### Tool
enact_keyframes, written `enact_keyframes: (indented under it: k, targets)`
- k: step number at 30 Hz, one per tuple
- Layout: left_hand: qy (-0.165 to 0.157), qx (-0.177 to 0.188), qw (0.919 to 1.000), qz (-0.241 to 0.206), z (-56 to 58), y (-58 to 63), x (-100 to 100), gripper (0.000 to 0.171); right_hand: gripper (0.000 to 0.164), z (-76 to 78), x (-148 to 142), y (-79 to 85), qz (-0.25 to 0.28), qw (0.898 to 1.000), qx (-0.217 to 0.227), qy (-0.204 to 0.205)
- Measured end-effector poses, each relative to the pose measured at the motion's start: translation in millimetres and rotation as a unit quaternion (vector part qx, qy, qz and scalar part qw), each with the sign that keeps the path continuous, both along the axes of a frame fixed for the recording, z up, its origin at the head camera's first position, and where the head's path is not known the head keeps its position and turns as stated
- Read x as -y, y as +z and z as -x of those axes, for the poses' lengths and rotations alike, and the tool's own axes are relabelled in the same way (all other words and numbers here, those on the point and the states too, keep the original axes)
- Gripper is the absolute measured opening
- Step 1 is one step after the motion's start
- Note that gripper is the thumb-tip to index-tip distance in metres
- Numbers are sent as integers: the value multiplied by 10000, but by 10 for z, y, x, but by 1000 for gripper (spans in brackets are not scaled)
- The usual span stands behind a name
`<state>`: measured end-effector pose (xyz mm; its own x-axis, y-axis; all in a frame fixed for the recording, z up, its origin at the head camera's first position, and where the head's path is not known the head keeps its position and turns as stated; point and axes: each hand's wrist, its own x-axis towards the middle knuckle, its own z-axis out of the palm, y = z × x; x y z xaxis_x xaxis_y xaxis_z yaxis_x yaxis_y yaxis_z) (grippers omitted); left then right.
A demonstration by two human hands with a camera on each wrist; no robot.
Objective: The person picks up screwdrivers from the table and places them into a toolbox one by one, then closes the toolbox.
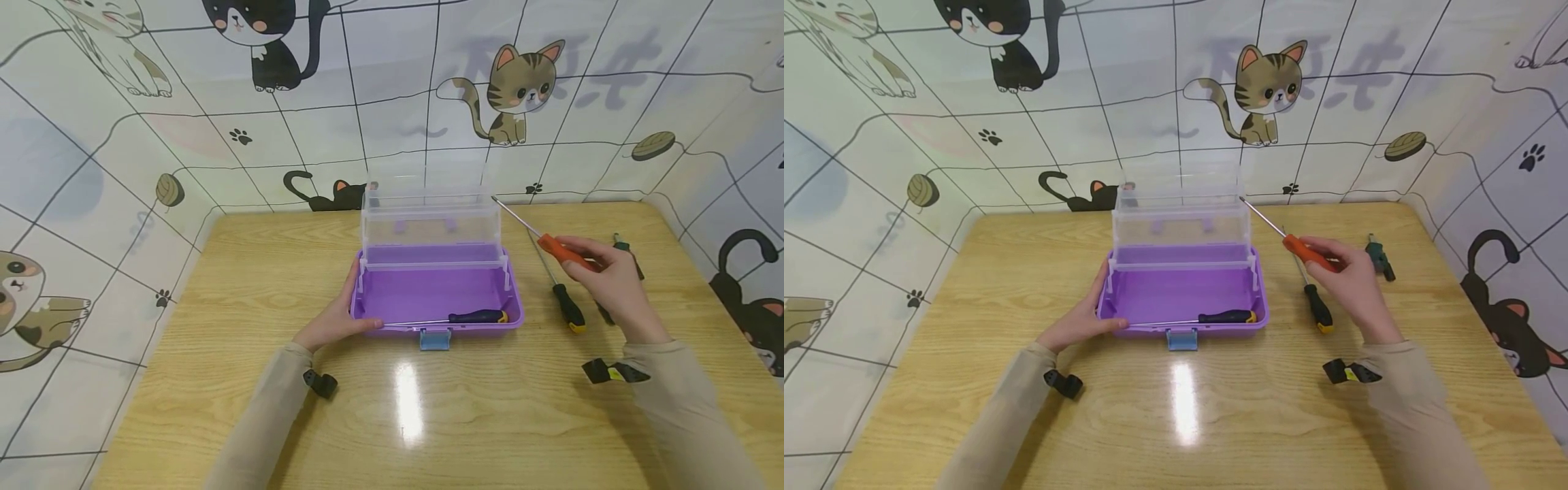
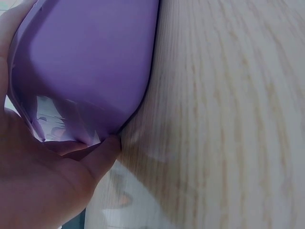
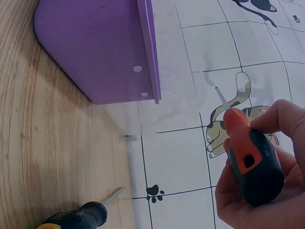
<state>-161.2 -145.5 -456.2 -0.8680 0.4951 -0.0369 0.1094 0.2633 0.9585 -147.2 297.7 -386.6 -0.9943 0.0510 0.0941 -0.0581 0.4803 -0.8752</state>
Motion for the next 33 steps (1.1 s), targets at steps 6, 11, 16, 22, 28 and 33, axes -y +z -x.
enact_keyframes:
  k: [6, 11, 16, 22, 28, 33]
  targets:
    - [11, 30, 10000, -17, -9, 16, -6, 123, 40, -20, 57, 19, -86, 9999, -75, 75]
    - [34, 75, 9999, -65, -9, 5, -5, 123, 39, -28, 95, 27, -127, 9998, -82, 129]
    - [21, 42, 10000, -87, -9, 7, -7, 123, 39, -32, 121, 29, -161, 9994, -127, 272]
    - [28, 6, 10000, -9, -10, 13, -5, 122, 38, -25, 188, 30, -34, 9988, -224, 432]
    - [-23, 64, 9999, -113, -41, 110, -24, 124, 37, -21, 255, 26, -52, 9986, -208, 485]
    - [-49, 173, 9998, -108, -94, 280, -44, 121, 37, -12, 292, 20, -140, 9985, -185, 498]
